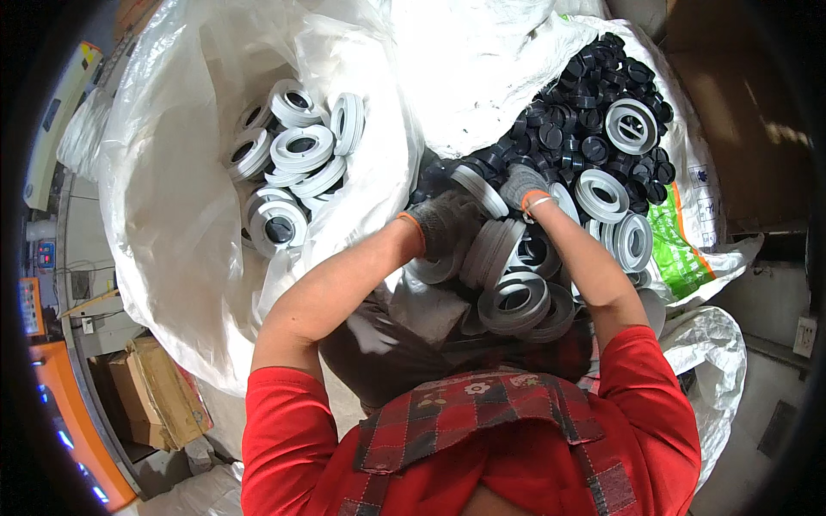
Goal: The person picks white plastic rings and black plastic caps from large bags and repeatedly inserts the rings into the caps by hand. The assembled units are placed into a growing pile on the work surface.
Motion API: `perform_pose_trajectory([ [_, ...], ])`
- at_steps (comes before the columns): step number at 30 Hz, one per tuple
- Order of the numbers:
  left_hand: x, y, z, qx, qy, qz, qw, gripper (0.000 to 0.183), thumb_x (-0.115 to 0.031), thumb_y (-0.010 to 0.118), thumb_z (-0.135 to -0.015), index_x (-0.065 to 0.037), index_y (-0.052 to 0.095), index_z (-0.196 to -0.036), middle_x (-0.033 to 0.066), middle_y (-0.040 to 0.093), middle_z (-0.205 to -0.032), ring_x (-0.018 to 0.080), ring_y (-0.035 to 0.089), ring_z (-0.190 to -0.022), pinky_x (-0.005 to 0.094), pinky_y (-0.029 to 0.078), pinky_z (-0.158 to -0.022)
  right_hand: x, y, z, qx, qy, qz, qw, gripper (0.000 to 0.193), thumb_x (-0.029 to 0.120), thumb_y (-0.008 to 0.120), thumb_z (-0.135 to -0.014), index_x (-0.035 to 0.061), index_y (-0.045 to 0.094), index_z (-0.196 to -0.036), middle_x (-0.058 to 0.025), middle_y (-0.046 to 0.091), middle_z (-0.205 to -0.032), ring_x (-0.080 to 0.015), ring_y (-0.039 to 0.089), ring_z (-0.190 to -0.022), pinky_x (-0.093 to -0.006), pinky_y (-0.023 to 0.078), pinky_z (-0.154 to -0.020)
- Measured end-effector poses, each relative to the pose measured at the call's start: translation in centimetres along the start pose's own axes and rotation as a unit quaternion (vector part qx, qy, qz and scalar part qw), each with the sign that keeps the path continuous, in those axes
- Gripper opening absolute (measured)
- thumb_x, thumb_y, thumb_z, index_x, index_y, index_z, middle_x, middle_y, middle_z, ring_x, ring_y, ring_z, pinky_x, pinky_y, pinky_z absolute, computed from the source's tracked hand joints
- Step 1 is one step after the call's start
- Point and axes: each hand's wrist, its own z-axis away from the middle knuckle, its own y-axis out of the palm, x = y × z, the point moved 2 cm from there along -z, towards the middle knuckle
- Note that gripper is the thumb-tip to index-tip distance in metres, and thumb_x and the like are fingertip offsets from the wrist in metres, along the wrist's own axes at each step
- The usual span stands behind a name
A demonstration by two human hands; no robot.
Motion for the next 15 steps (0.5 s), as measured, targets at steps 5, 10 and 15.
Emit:
perform_pose_trajectory([
  [5, -0.4, -1.7, 4.4, -0.062, -0.088, 0.146, 0.983, 0.032, -0.017, 0.069, -0.072, -0.009, 0.067, -0.103, 0.0166, 0.066, -0.094, 0.0358, 0.060, -0.099, 0.0407, 0.050, -0.082, 0.6, -6.3, 7.4, -0.075, -0.047, -0.057, 0.994, 0.039, 0.032, 0.067, -0.070, 0.0050, 0.065, -0.097, -0.0218, 0.066, -0.095, -0.0373, 0.063, -0.087, -0.0427, 0.049, -0.080],
  [10, -1.3, -1.4, 7.1, -0.035, -0.271, 0.167, 0.947, 0.042, -0.031, 0.069, -0.075, -0.005, 0.063, -0.107, 0.0212, 0.066, -0.095, 0.0385, 0.063, -0.091, 0.0406, 0.050, -0.080, 2.2, -10.4, 14.5, -0.229, -0.161, -0.224, 0.934, 0.034, 0.023, 0.072, -0.071, 0.0024, 0.063, -0.096, -0.0169, 0.064, -0.088, -0.0351, 0.062, -0.083, -0.0413, 0.050, -0.075],
  [15, -5.2, -4.5, 9.8, -0.319, -0.403, 0.487, 0.706, 0.033, -0.024, 0.067, -0.082, 0.002, 0.062, -0.101, 0.0138, 0.067, -0.091, 0.0210, 0.064, -0.081, 0.0317, 0.051, -0.072, 5.4, -10.1, 20.6, -0.314, -0.315, -0.151, 0.883, 0.035, 0.021, 0.075, -0.071, 0.0051, 0.062, -0.099, -0.0119, 0.062, -0.096, -0.0299, 0.061, -0.089, -0.0371, 0.049, -0.076],
])
